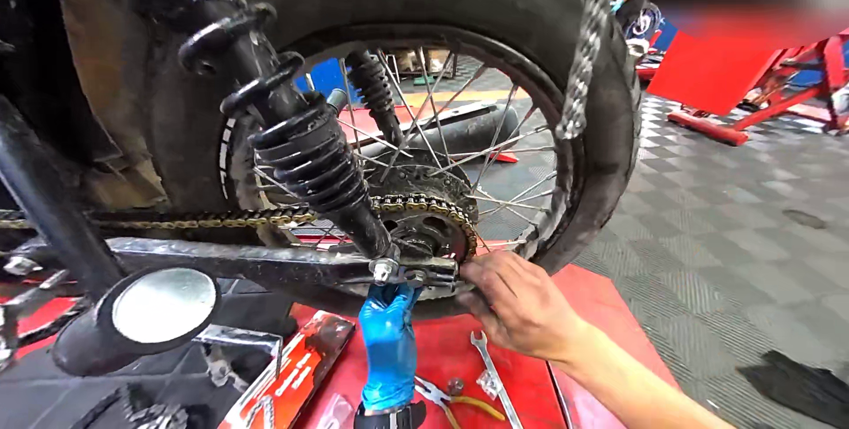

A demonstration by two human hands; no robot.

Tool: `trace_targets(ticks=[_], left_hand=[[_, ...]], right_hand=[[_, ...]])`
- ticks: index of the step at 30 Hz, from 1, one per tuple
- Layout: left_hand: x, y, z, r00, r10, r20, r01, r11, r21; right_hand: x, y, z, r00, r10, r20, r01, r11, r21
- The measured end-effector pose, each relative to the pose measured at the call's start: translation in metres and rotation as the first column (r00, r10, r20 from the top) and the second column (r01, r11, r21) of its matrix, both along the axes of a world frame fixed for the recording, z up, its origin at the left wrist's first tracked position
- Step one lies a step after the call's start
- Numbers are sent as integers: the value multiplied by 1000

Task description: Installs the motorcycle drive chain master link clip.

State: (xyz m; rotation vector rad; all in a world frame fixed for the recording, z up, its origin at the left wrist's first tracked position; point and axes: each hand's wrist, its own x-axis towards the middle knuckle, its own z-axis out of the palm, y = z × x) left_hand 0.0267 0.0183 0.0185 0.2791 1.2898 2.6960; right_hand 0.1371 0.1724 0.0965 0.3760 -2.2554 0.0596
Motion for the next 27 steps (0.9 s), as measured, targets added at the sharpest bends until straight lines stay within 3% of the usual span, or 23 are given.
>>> trace_targets(ticks=[4,6,7,8,9,10,11,12,13,14,15,16,18,20,22,23,25,27], left_hand=[[-1,3,1,1000,0,5,0,1000,9],[-1,3,-1,1000,-20,0,20,1000,0],[-1,3,-2,1000,-28,-6,28,1000,1],[-1,4,-2,1000,-31,-6,31,1000,4],[-1,3,-3,999,-40,-6,40,999,14],[-1,3,-3,999,-43,-7,43,999,18],[-1,3,-4,999,-37,-8,37,999,16],[-1,3,-5,999,-34,-5,34,999,14],[0,2,-5,999,-37,-1,37,999,13],[0,2,-4,999,-42,2,42,999,17],[0,2,-3,999,-41,5,41,999,14],[0,2,-3,999,-41,7,41,999,12],[-1,0,-4,999,-43,-4,43,999,5],[0,0,-6,999,-40,-11,40,999,-1],[-1,0,-6,999,-41,-26,41,999,-4],[-1,0,-6,999,-42,-29,42,999,-5],[-2,0,-5,999,-38,-30,38,999,-12],[-1,-2,-5,999,-44,-24,44,999,-15]], right_hand=[[-14,4,-9,998,24,-51,-27,997,-70],[-16,-4,-19,999,-8,-34,-2,962,-273],[-15,-13,-21,999,-19,35,33,892,-452],[-14,-24,-17,987,9,159,99,743,-662],[-11,-33,-6,947,128,296,196,503,-842],[-10,-37,6,879,314,359,299,224,-928],[-8,-37,15,822,442,359,381,41,-924],[-6,-34,18,802,474,364,404,18,-915],[-3,-30,15,827,404,391,352,168,-921],[0,-25,6,878,277,391,252,426,-869],[2,-20,-2,923,167,346,160,651,-742],[1,-17,-7,953,109,283,88,792,-604],[-5,-15,-12,981,57,186,24,914,-405],[-9,-15,-15,983,71,171,12,896,-443],[-12,-24,-14,968,125,219,57,736,-674],[-12,-31,-12,952,165,257,114,589,-800],[-12,-47,2,906,291,307,258,193,-946],[-11,-58,22,861,414,296,395,-176,-902]])
